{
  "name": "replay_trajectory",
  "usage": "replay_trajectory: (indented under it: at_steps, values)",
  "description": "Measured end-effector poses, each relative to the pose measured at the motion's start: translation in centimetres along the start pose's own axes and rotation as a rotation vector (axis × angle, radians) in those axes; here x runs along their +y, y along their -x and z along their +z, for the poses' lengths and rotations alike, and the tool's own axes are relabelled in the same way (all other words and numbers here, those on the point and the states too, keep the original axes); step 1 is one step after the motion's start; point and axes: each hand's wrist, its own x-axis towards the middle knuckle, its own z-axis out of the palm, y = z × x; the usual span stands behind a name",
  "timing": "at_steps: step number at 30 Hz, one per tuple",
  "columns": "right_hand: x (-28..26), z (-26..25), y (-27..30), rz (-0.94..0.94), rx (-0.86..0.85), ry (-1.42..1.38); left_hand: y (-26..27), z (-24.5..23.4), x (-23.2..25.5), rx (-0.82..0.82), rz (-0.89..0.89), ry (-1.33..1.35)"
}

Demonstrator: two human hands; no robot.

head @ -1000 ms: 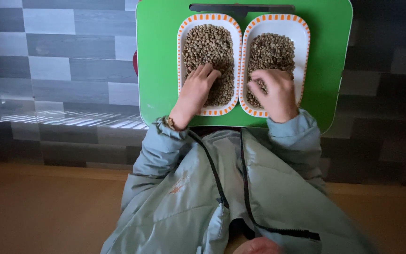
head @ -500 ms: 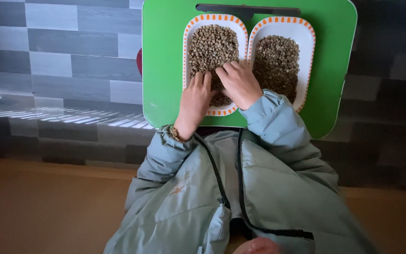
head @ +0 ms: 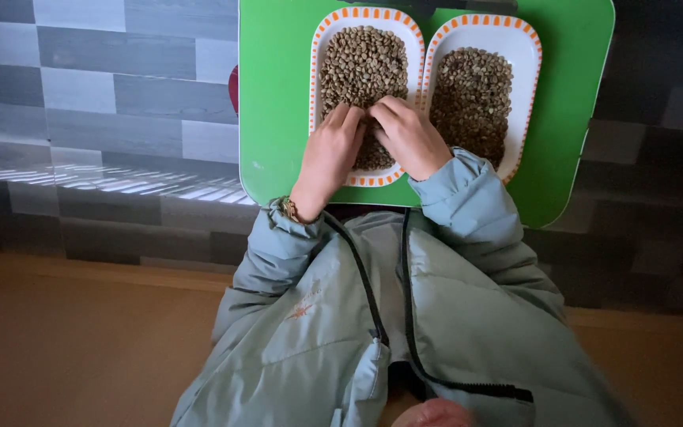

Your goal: Manually sorting green coffee beans in trays to identify and remove defects

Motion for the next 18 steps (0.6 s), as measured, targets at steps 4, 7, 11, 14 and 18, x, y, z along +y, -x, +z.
replay_trajectory:
  at_steps: [4, 7, 11, 14, 18]
  values:
    - [0.4, 0.0, 0.2, -0.043, 0.006, -0.002, 0.0, -1.0, 0.8, 0.019, 0.015, -0.085]
    - [0.5, -0.1, 0.1, -0.059, 0.029, -0.023, 0.1, -1.1, 0.5, 0.003, 0.018, -0.066]
    - [0.3, -0.2, 0.3, -0.079, 0.044, 0.046, 0.8, -0.2, 0.1, -0.026, -0.009, -0.164]
    - [0.2, -0.4, 0.2, -0.093, 0.059, 0.111, 0.8, 0.2, 0.0, -0.047, -0.024, -0.205]
    - [1.0, 0.7, 0.1, -0.123, 0.118, 0.14, 0.7, 1.0, -0.1, -0.078, -0.031, -0.252]
